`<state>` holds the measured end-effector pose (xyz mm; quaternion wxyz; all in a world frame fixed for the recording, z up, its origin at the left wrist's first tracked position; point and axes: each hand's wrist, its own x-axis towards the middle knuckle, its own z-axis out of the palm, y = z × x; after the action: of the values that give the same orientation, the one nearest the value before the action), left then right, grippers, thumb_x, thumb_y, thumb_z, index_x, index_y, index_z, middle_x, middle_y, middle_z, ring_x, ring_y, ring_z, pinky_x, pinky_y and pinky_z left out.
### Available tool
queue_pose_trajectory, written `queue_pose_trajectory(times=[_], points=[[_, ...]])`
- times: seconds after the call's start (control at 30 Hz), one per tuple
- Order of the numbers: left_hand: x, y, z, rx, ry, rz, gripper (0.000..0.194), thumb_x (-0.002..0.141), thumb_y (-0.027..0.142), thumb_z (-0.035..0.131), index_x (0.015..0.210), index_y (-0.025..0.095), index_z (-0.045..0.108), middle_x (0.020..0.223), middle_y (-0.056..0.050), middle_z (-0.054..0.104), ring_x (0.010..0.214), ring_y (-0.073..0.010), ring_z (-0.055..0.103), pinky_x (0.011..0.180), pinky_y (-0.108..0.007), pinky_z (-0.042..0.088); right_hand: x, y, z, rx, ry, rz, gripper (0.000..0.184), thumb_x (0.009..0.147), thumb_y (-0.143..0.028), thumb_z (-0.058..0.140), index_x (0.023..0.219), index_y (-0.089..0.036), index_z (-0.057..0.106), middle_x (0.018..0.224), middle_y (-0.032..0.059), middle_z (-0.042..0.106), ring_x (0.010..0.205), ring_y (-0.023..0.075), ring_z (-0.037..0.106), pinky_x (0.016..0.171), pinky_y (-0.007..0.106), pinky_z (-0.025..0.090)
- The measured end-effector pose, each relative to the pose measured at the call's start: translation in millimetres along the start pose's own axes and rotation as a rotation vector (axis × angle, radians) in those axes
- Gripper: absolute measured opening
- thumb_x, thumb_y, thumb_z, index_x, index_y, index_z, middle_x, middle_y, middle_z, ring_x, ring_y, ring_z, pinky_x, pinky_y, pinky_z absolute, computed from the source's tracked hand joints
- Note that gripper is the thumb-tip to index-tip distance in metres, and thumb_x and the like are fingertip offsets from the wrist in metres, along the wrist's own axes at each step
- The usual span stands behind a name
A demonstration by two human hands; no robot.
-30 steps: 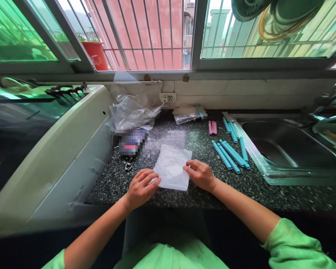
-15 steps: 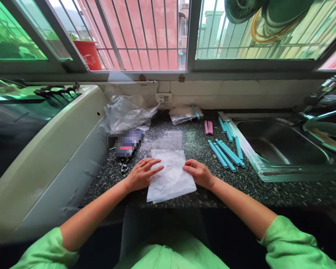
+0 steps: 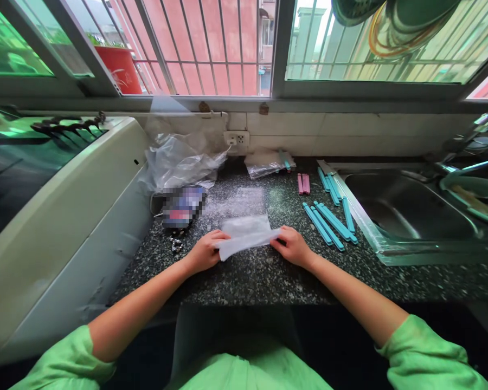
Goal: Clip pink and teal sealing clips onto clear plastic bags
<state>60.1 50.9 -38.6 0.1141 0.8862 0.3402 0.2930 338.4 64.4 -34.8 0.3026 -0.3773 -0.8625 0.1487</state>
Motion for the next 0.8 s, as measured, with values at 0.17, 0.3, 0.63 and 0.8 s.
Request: queue_pose_trajectory(times=[0.17, 0.3, 0.63, 0.8], points=[[4, -1, 1.7, -0.076, 0.035, -0.167, 0.021, 0.081, 0.023, 0.051, 0.064, 0.019, 0.063, 0.072, -0.004, 0.065, 0.075, -0.0169, 0.057, 0.071, -0.029, 0.046, 10, -3, 11, 0.003, 0.037, 0.335, 0.017, 0.08, -0.034, 0.049, 0.08, -0.019, 0.057, 0.061, -0.0003, 0.058, 0.056, 0.0144, 0.054, 0.055, 0.026, 0.042], [4, 0, 1.7, -0.059, 0.057, -0.258, 0.019, 0.08, 0.022, 0.052, 0.063, 0.018, 0.059, 0.067, -0.003, 0.061, 0.071, -0.016, 0.055, 0.07, -0.029, 0.045, 12, -9, 17, -0.079, 0.108, 0.433, 0.045, 0.073, -0.03, 0.056, 0.115, -0.017, 0.047, 0.062, -0.0031, 0.059, 0.054, 0.0145, 0.055, 0.055, 0.025, 0.041], [9, 6, 11.7, 0.41, 0.283, 0.027, 0.022, 0.078, 0.036, 0.056, 0.095, 0.022, 0.062, 0.105, -0.006, 0.061, 0.103, -0.0223, 0.049, 0.093, -0.037, 0.035, 13, -13, 16, -0.276, 0.005, 0.287, 0.019, 0.078, -0.028, 0.055, 0.091, -0.02, 0.066, 0.067, 0.0004, 0.062, 0.063, 0.0144, 0.057, 0.061, 0.025, 0.04], [17, 6, 20.2, 0.379, 0.043, -0.035, 0.027, 0.078, 0.041, 0.055, 0.092, 0.019, 0.063, 0.095, -0.006, 0.064, 0.088, -0.0205, 0.055, 0.083, -0.036, 0.039, 11, -14, 14, -0.292, -0.005, 0.235, 0.018, 0.081, -0.027, 0.053, 0.09, -0.02, 0.067, 0.068, 0.0018, 0.061, 0.065, 0.0142, 0.057, 0.063, 0.024, 0.04]])
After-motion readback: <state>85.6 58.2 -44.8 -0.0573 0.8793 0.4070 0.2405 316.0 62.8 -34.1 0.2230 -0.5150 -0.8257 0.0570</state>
